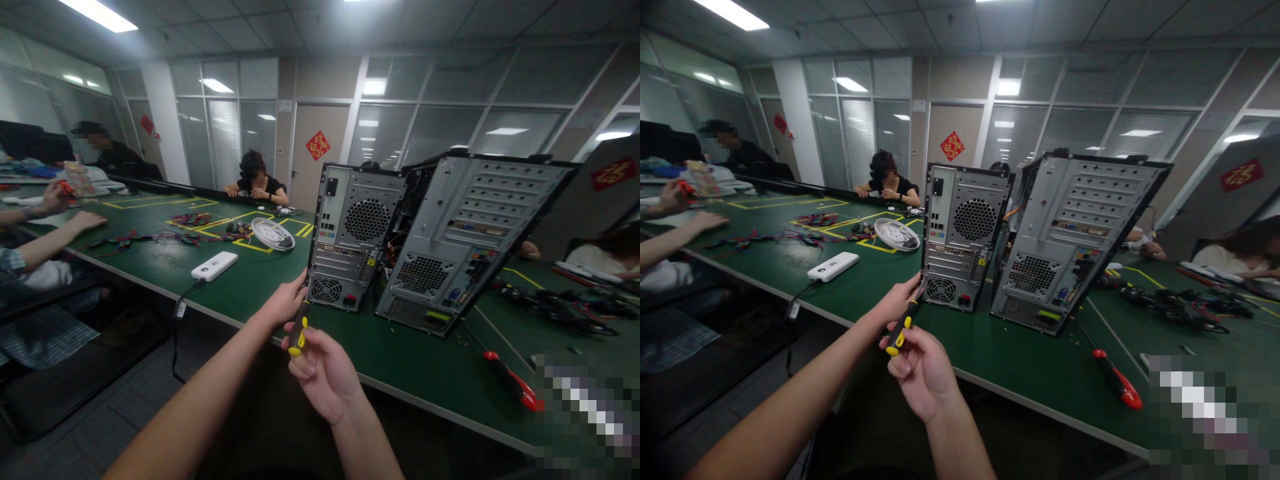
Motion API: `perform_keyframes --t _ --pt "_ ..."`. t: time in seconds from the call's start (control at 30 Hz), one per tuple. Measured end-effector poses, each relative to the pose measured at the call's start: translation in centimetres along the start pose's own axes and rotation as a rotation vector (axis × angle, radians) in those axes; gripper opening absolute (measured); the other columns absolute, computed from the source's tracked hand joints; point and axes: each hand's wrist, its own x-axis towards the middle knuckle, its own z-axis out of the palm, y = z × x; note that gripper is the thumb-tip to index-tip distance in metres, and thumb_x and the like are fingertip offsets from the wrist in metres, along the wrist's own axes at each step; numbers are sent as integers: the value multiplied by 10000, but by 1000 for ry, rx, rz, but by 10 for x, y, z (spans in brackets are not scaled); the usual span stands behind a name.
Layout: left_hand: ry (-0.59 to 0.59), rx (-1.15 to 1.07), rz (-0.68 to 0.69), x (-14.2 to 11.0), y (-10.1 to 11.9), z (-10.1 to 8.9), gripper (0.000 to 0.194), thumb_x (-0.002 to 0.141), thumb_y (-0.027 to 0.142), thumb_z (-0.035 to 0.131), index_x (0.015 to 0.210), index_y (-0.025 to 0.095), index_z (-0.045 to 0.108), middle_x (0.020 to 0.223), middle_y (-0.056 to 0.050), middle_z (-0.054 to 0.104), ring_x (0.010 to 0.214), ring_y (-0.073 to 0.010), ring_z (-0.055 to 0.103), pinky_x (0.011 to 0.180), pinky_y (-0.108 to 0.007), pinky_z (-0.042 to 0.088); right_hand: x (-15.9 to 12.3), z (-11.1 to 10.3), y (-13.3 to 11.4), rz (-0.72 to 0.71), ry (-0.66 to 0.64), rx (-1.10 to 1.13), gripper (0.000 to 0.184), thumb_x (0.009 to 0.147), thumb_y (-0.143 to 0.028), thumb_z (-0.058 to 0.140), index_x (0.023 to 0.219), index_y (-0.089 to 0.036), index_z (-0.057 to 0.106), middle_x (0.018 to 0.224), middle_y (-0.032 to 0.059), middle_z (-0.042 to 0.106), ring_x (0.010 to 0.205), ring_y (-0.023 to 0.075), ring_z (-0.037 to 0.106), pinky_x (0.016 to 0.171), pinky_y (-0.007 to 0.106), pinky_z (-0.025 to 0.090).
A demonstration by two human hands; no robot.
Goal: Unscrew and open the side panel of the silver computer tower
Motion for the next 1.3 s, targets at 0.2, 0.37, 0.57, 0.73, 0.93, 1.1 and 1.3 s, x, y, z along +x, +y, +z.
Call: perform_keyframes --t 0.2,0.37,0.57,0.73,0.93,1.1,1.3 --pt "7 -22 -7 0 0 1 621 1038 333 451 1641 194 394 1126 -133 796 939 -230 753 892 -306 528 -2 3 4 -78 35 -51 232 826 -274 819 949 -105 720 761 70 717 454 25 394 462 172 269" --pt "14 -32 -1 0 -1 2 614 1041 330 456 1635 185 406 1165 -143 793 977 -230 759 949 -325 529 -3 4 6 -96 50 -56 303 805 -319 876 906 -164 636 737 23 697 439 17 393 456 161 249" --pt "24 -32 7 1 -3 3 606 1044 338 457 1629 187 418 1240 -157 779 1070 -251 761 986 -340 529 -1 1 8 -78 75 -88 420 764 -376 937 892 -176 592 753 43 732 409 -16 298 433 147 158" --pt "19 -31 17 2 -5 4 624 1041 335 455 1643 188 392 1264 -155 773 1104 -259 757 979 -338 534 -2 -1 8 -77 63 -96 344 816 -364 887 962 -154 656 732 45 721 430 2 316 451 158 176" --pt "22 -39 10 1 -4 3 629 1039 339 452 1644 178 391 1212 -155 787 1004 -245 768 934 -334 545 -2 -5 2 -4 12 -16 293 810 -271 740 1024 -72 746 776 103 735 445 31 354 460 185 249" --pt "24 -51 8 -1 -1 2 623 1039 336 453 1639 176 397 1203 -144 789 995 -215 758 941 -311 535 -2 -6 5 -48 39 -29 235 811 -265 810 946 -83 748 763 82 718 453 19 358 458 171 255" --pt "17 -49 6 0 -1 1 630 1037 333 450 1644 174 387 1224 -149 782 1007 -219 755 975 -335 532 -4 -2 6 -75 59 -36 331 781 -329 914 869 -141 656 780 63 732 428 -10 319 434 143 212"
